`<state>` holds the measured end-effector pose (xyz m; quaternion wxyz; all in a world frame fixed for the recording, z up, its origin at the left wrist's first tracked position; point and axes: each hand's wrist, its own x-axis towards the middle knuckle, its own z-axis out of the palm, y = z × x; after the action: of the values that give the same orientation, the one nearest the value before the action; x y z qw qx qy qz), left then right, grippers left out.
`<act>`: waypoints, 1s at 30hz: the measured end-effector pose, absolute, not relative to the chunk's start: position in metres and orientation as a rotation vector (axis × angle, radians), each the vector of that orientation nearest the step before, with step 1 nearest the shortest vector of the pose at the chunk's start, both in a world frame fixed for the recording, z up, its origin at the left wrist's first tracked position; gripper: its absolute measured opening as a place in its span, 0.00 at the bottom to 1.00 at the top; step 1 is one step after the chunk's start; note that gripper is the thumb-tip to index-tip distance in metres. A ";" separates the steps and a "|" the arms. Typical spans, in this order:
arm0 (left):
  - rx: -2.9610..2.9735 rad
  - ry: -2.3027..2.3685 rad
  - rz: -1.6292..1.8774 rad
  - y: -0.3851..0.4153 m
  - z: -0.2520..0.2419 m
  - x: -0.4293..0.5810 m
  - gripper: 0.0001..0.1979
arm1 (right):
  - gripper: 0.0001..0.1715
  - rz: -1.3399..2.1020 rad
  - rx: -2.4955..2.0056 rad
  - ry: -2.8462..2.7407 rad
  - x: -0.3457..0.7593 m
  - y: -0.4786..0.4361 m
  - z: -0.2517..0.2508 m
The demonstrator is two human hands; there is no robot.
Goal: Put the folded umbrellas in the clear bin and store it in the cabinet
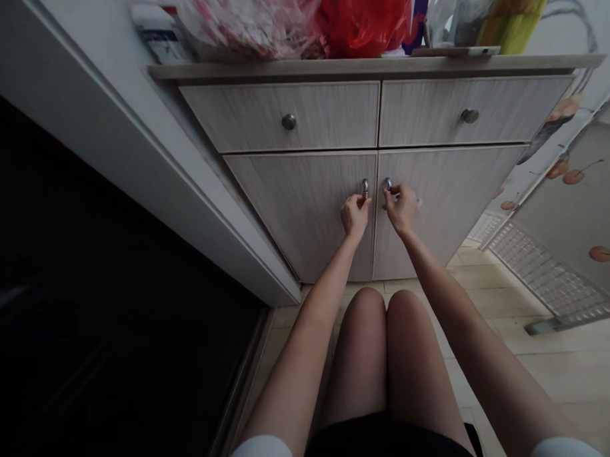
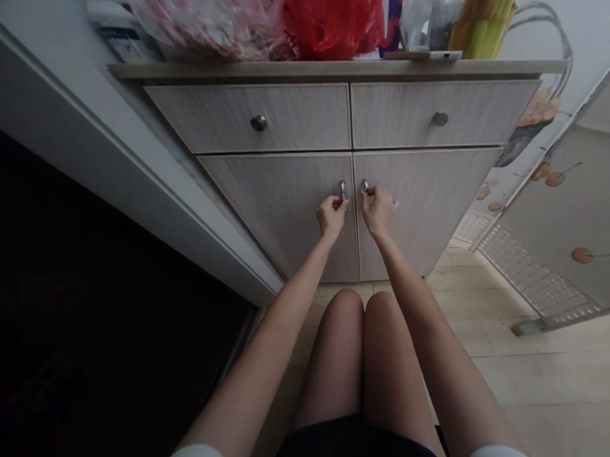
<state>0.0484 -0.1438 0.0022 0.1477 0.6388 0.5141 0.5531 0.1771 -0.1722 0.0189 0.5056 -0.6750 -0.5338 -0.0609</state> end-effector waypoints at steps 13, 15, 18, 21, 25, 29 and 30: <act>1.792 1.431 1.636 -0.125 0.000 0.053 0.03 | 0.17 -0.081 -1.577 -1.274 0.176 -0.159 0.021; 1.790 1.442 1.630 -0.124 0.000 0.053 0.03 | 0.18 -0.077 -1.569 -1.279 0.175 -0.159 0.020; 1.813 1.451 1.603 -0.126 0.003 0.053 0.02 | 0.18 -0.071 -1.550 -1.273 0.175 -0.158 0.017; 1.849 1.449 1.550 -0.127 0.007 0.051 0.03 | 0.18 -0.006 -1.515 -1.276 0.178 -0.154 0.018; 1.833 1.438 1.423 -0.129 0.015 0.039 0.11 | 0.24 0.196 -1.393 -1.304 0.191 -0.157 0.024; 1.607 1.215 1.339 -0.147 0.024 0.003 0.26 | 0.38 0.563 -1.131 -1.258 0.211 -0.190 0.035; 1.534 1.101 1.304 -0.155 0.027 -0.007 0.27 | 0.40 0.678 -1.044 -1.235 0.216 -0.203 0.037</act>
<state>-0.0070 -0.1555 0.0266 0.4107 0.6095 0.4375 0.5181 0.2160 -0.2031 0.0369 0.6396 -0.4577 -0.5415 0.2970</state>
